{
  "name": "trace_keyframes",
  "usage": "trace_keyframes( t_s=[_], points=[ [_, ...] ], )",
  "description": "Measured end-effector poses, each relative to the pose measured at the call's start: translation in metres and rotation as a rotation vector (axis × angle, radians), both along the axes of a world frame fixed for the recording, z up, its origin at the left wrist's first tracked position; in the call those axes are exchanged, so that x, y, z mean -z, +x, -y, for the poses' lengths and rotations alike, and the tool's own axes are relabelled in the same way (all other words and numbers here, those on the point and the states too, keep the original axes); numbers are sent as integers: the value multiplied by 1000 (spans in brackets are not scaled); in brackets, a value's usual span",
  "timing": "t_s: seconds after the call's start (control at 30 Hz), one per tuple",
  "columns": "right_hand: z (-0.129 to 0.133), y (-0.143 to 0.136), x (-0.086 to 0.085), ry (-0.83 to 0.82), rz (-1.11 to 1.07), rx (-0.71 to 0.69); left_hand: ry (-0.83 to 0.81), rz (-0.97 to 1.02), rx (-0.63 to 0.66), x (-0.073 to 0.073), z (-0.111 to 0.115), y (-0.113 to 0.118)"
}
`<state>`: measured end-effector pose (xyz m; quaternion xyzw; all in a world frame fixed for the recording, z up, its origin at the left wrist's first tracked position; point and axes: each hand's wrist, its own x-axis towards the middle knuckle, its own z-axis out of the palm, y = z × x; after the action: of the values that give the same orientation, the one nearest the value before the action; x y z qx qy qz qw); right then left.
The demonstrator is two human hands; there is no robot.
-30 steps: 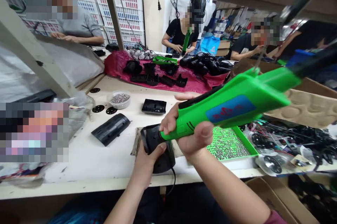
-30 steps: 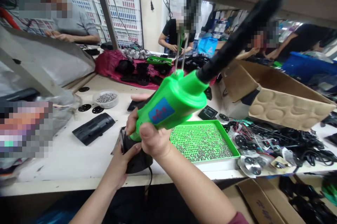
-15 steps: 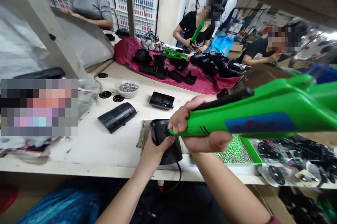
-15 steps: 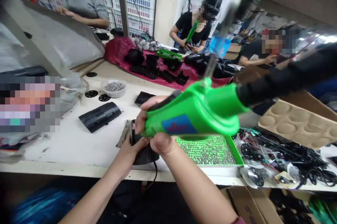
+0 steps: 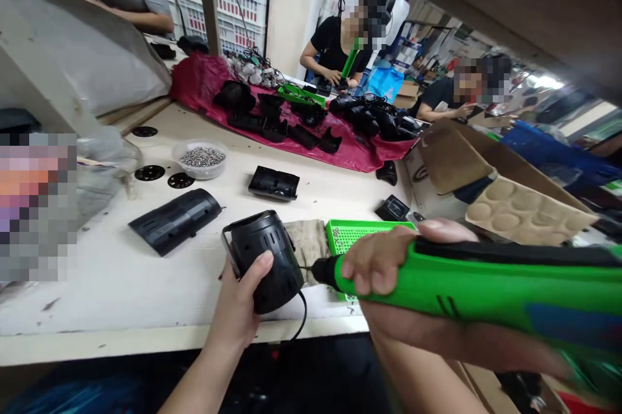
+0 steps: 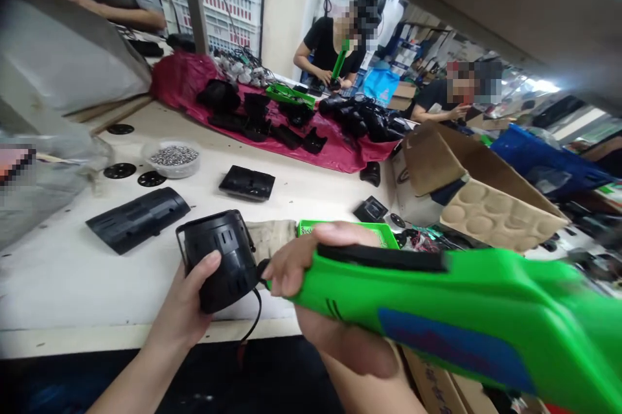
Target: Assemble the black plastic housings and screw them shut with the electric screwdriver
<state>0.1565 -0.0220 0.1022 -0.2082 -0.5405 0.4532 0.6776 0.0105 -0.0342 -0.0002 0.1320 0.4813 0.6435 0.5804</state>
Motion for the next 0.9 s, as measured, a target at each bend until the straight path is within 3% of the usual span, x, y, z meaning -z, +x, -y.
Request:
trace_keyframes(
  t_s=[0.07,0.33,0.63,0.73,0.9],
  points=[
    [-3,-7,1,70,-46,-15,15,-7,-22,-1,0,2],
    [-9,-11,11,35,-98,-26,11,5,-53,-4,0,6],
    [-43,-14,33,127,-138,-110,6,-10,-120,-4,-4,11],
    [-33,-6,28,136,-158,-86,10,-12,-86,-4,-1,10],
    [2,12,0,61,-120,-55,-36,-63,-22,-6,-1,10]
  ],
)
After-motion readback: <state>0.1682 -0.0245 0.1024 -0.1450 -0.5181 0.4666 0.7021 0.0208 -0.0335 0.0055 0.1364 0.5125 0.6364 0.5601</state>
